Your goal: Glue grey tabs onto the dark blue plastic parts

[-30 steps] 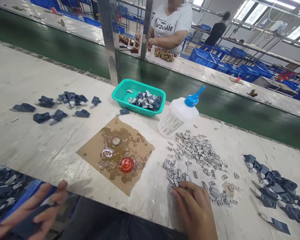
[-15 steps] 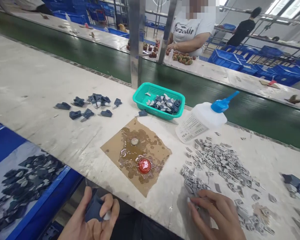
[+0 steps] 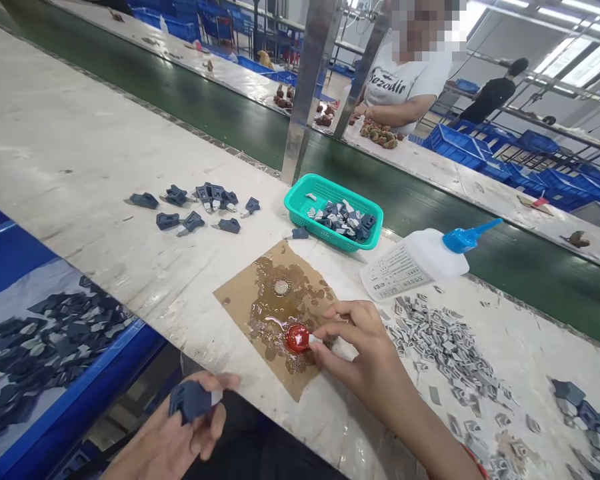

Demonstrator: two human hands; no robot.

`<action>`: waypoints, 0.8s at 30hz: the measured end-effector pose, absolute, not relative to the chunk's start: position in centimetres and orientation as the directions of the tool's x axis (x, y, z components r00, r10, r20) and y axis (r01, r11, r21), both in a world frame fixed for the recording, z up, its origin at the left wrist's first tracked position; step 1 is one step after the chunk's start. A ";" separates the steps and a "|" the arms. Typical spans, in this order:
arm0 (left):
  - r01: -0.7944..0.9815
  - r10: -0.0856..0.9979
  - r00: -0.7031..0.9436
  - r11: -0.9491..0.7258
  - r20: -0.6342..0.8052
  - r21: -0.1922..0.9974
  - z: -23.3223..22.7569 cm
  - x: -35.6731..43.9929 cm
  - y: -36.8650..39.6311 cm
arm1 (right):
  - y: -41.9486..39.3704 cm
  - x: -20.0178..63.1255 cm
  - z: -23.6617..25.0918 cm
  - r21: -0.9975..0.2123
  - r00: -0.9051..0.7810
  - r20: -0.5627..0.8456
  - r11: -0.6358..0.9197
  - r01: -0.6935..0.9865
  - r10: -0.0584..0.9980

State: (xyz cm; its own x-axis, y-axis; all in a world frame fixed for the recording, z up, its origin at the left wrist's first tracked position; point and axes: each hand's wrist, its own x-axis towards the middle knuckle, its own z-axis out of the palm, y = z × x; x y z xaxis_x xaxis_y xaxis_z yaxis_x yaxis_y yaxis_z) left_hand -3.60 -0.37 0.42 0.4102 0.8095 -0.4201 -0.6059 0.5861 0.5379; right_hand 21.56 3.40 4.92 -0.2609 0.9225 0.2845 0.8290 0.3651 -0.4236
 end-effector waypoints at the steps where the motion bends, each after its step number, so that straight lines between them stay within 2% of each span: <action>1: -0.606 0.827 0.357 0.559 -0.435 0.565 0.7 -3.9 -0.4 | 3.7 21.5 5.0 -0.415 -0.289 0.277 0.386 0.824 0.916; 3: -0.623 0.821 0.313 0.556 -0.477 0.550 1.2 -4.3 -0.4 | 4.1 21.3 5.1 -0.399 -0.335 0.255 0.414 0.818 0.907; 6: -0.712 0.750 0.342 0.601 -0.567 0.365 1.8 -4.8 -0.5 | 4.5 21.3 5.1 -0.383 -0.382 0.224 0.441 0.811 0.897; 8: -0.760 0.741 0.325 0.575 -0.588 0.304 2.0 -4.8 -0.5 | 4.7 21.4 5.0 -0.377 -0.401 0.207 0.451 0.809 0.892; 14: -0.820 0.799 0.210 0.457 -0.563 0.343 1.5 -4.3 0.1 | 5.0 21.3 5.2 -0.358 -0.437 0.171 0.469 0.807 0.883; 24: -0.814 0.708 0.058 0.442 -0.704 0.378 2.5 -3.9 0.4 | 5.2 21.1 5.8 -0.329 -0.452 0.201 0.494 0.804 0.869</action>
